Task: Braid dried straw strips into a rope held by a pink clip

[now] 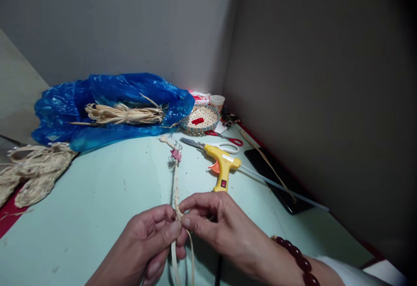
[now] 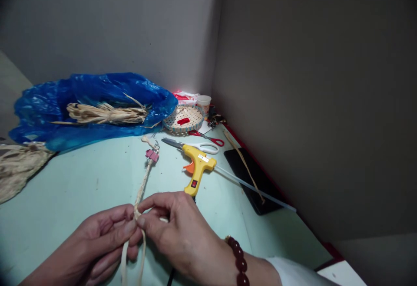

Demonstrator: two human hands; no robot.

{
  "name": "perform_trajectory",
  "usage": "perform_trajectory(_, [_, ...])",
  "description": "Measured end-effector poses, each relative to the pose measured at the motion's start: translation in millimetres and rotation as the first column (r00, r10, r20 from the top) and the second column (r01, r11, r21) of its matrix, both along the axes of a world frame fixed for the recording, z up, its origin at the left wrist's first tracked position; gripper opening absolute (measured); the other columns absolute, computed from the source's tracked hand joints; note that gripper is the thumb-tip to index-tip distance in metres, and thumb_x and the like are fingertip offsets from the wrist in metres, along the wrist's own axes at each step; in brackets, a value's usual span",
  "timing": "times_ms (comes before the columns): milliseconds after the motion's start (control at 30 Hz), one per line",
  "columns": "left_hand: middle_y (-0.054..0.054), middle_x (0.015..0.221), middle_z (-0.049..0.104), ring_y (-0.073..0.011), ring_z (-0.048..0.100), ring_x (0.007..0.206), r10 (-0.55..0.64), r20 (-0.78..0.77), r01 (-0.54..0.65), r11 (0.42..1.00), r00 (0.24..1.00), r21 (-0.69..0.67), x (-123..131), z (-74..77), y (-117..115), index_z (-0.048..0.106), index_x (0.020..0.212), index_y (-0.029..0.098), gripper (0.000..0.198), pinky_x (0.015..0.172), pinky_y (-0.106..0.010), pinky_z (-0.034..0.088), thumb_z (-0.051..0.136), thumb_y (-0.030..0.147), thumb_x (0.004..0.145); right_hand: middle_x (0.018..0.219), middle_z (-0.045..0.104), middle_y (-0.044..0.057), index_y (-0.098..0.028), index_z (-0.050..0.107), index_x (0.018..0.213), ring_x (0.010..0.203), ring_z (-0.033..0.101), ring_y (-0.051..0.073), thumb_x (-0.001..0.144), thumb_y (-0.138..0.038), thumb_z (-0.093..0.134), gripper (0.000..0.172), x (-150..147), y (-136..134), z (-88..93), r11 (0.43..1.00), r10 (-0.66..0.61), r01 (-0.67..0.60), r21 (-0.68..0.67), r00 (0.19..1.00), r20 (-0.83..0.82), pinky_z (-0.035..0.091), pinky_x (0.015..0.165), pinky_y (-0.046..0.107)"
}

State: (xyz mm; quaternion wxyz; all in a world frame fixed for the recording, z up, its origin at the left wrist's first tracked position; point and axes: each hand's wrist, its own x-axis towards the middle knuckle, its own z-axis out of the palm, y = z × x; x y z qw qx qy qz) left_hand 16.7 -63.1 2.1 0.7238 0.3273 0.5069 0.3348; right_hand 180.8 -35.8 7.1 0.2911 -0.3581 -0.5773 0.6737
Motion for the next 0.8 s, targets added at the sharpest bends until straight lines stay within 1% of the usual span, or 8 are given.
perform_trajectory(67, [-0.001,0.058,0.066,0.0029,0.022,0.03,0.024,-0.016,-0.025,1.0,1.0,-0.013,0,0.6,-1,0.057,0.072,0.016,0.035,0.031,-0.013,0.012,0.076,0.045,0.069,0.075,0.067,0.007,-0.012,0.067,0.103,0.069,0.062,0.017,0.087,-0.033,0.057,0.028,0,0,1.9,1.0,0.0,0.0,-0.018,1.0,-0.025,0.046,0.066,0.028])
perform_trajectory(200, [-0.002,0.06,0.064,-0.0024,0.041,0.041,0.108,-0.014,-0.108,0.994,0.994,-0.028,0,4.4,-1,0.062,0.069,0.015,0.029,0.039,-0.012,0.025,0.081,0.036,0.064,0.068,0.063,0.004,-0.011,0.066,0.103,0.064,0.058,0.013,0.088,-0.032,0.057,0.028,0,0,5.5,0.999,0.006,-0.008,-0.041,0.999,-0.053,0.045,0.065,0.025])
perform_trajectory(267, [-0.002,0.061,0.064,-0.0044,0.045,0.048,0.122,-0.018,-0.123,0.991,0.992,-0.05,1,8.2,0,0.063,0.071,0.015,0.028,0.044,-0.012,0.029,0.082,0.033,0.062,0.066,0.061,0.002,-0.012,0.067,0.102,0.063,0.056,0.012,0.088,-0.032,0.057,0.027,0,0,6.3,1.0,0.001,-0.002,-0.03,0.999,-0.047,0.044,0.065,0.024])
perform_trajectory(400, [0.001,0.061,0.064,-0.0008,0.033,0.042,0.123,-0.007,-0.123,0.99,0.992,-0.062,2,14.6,2,0.064,0.077,0.015,0.023,0.04,-0.011,0.02,0.079,0.027,0.065,0.067,0.063,0.002,-0.013,0.067,0.102,0.062,0.055,0.011,0.089,-0.03,0.055,0.025,-1,-3,6.9,0.999,-0.017,0.016,0.032,1.0,0.009,0.044,0.063,0.023])
perform_trajectory(467, [0.005,0.05,0.055,0.0013,0.018,0.036,0.083,0.019,-0.082,0.995,0.996,-0.048,2,14.6,3,0.063,0.073,0.014,0.019,0.036,-0.013,0.01,0.077,0.026,0.067,0.068,0.064,0.002,-0.015,0.067,0.104,0.063,0.057,0.012,0.09,-0.029,0.053,0.024,-1,-4,6.7,0.997,-0.018,0.015,0.075,0.999,0.041,0.044,0.063,0.023])
perform_trajectory(533, [0.009,0.041,0.045,0.0018,0.009,0.035,0.046,0.035,-0.044,0.998,0.998,-0.046,0,11.9,3,0.062,0.069,0.014,0.018,0.034,-0.014,0.007,0.076,0.027,0.07,0.07,0.066,0.002,-0.017,0.067,0.105,0.065,0.059,0.012,0.09,-0.027,0.052,0.024,-1,-5,6.2,0.993,-0.025,0.015,0.117,0.996,0.084,0.044,0.063,0.022])
perform_trajectory(700, [0.008,0.039,0.044,0.0007,0.011,0.031,-0.037,0.026,0.038,0.999,0.999,-0.026,-3,1.6,3,0.061,0.067,0.014,0.027,0.034,-0.018,0.003,0.069,0.039,0.075,0.076,0.07,0.001,-0.02,0.065,0.106,0.07,0.062,0.012,0.092,-0.024,0.048,0.022,3,-6,5.5,0.959,-0.005,-0.06,0.279,0.974,0.225,0.045,0.067,0.022])
perform_trajectory(800, [0.006,0.041,0.047,0.0,0.014,0.03,-0.073,0.013,0.073,0.997,0.997,-0.011,-4,-1.0,0,0.06,0.069,0.015,0.028,0.034,-0.019,0.005,0.066,0.042,0.078,0.078,0.07,0.0,-0.02,0.063,0.105,0.07,0.062,0.011,0.092,-0.023,0.047,0.02,5,-6,5.7,0.951,0.026,-0.105,0.29,0.965,0.262,0.044,0.066,0.02])
